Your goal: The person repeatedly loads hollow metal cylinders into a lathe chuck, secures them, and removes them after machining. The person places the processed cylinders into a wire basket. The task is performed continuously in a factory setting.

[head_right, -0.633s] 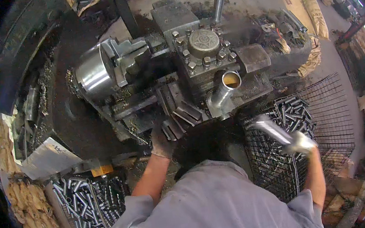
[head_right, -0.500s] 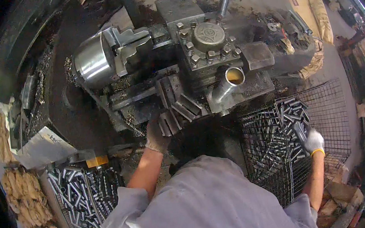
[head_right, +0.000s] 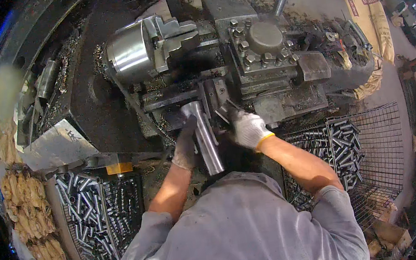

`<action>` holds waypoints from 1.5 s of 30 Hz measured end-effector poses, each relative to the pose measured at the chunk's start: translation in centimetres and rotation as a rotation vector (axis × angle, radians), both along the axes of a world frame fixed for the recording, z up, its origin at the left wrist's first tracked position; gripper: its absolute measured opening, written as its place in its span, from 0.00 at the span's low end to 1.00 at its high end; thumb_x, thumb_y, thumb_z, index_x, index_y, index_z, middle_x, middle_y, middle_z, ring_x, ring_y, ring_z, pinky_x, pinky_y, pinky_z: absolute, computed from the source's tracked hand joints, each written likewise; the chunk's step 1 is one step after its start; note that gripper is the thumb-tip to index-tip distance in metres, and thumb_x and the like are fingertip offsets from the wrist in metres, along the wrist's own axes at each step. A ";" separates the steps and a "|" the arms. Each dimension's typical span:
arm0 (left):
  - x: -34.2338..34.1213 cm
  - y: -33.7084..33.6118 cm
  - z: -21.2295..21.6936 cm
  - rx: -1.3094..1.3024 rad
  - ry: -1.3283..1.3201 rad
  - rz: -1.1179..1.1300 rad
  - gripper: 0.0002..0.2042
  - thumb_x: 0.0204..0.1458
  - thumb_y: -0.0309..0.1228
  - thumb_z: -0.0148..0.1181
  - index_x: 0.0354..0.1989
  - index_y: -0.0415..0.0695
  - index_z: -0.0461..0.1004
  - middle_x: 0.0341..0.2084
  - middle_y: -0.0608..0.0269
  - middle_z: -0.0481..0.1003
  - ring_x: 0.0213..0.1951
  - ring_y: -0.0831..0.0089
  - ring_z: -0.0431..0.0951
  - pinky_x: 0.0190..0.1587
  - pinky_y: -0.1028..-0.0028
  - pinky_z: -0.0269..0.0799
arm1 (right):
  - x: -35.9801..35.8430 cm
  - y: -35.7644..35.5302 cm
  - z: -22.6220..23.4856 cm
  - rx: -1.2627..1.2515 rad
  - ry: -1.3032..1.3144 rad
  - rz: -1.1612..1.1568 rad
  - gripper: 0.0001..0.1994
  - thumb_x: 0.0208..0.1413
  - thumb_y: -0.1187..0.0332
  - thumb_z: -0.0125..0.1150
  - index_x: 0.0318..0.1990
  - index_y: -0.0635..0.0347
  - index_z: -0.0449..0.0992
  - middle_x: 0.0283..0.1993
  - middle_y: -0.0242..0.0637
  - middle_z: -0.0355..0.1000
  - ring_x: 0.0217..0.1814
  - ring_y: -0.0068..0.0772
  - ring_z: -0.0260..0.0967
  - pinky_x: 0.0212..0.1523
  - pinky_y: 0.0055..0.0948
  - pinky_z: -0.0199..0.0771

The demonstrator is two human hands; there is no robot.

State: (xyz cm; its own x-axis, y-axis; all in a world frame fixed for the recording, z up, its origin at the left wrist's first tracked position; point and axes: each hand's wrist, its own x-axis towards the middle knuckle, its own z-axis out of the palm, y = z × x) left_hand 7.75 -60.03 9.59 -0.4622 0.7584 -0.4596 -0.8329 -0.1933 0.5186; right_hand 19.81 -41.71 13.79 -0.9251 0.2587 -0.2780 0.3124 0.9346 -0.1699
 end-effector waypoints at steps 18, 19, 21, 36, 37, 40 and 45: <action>-6.7 3.1 8.6 -0.003 0.978 0.376 0.33 0.65 0.43 0.59 0.73 0.38 0.60 0.64 0.56 0.71 0.64 0.66 0.70 0.69 0.64 0.62 | -11.7 10.3 18.6 -0.211 0.757 0.374 0.42 0.39 0.58 0.75 0.66 0.58 0.68 0.52 0.53 0.79 0.50 0.55 0.81 0.50 0.46 0.84; -7.1 2.1 7.1 -0.193 0.952 0.353 0.31 0.65 0.43 0.60 0.71 0.37 0.63 0.62 0.57 0.72 0.63 0.67 0.71 0.68 0.65 0.63 | -13.7 12.9 19.3 0.031 0.730 0.411 0.41 0.39 0.60 0.74 0.65 0.58 0.68 0.50 0.53 0.79 0.49 0.53 0.81 0.47 0.46 0.84; -5.8 -0.2 3.1 -0.522 0.781 0.398 0.24 0.64 0.39 0.62 0.64 0.36 0.72 0.56 0.61 0.76 0.58 0.71 0.74 0.64 0.69 0.66 | -18.1 17.5 19.4 0.360 0.666 0.515 0.29 0.47 0.64 0.69 0.59 0.59 0.71 0.47 0.52 0.79 0.44 0.54 0.81 0.43 0.49 0.82; -0.6 -19.6 -8.3 -0.356 0.163 1.105 0.19 0.68 0.51 0.50 0.50 0.50 0.77 0.40 0.63 0.79 0.41 0.62 0.78 0.48 0.43 0.73 | -29.4 22.5 8.2 -0.092 -0.176 0.395 0.28 0.36 0.50 0.78 0.43 0.60 0.85 0.40 0.48 0.83 0.43 0.46 0.82 0.44 0.43 0.79; -1.2 -20.1 -7.4 -0.402 0.114 1.151 0.20 0.67 0.54 0.48 0.45 0.52 0.76 0.35 0.65 0.77 0.37 0.63 0.77 0.43 0.47 0.72 | -29.4 22.8 8.1 0.073 -0.263 0.349 0.27 0.36 0.50 0.78 0.41 0.60 0.85 0.39 0.48 0.83 0.42 0.46 0.82 0.44 0.43 0.79; -2.3 -22.4 -6.0 -0.412 -0.061 1.134 0.22 0.66 0.59 0.45 0.34 0.55 0.75 0.24 0.71 0.73 0.28 0.65 0.72 0.36 0.54 0.68 | -29.9 22.4 7.1 0.036 -0.273 0.323 0.21 0.44 0.53 0.74 0.38 0.61 0.86 0.38 0.52 0.82 0.42 0.49 0.82 0.42 0.45 0.77; -3.2 -25.7 -8.3 -0.185 0.116 0.902 0.17 0.65 0.54 0.51 0.42 0.55 0.76 0.31 0.65 0.74 0.35 0.63 0.74 0.38 0.58 0.70 | -30.3 19.6 7.1 -0.295 0.154 0.381 0.38 0.38 0.62 0.76 0.62 0.58 0.76 0.48 0.52 0.82 0.45 0.44 0.82 0.48 0.40 0.81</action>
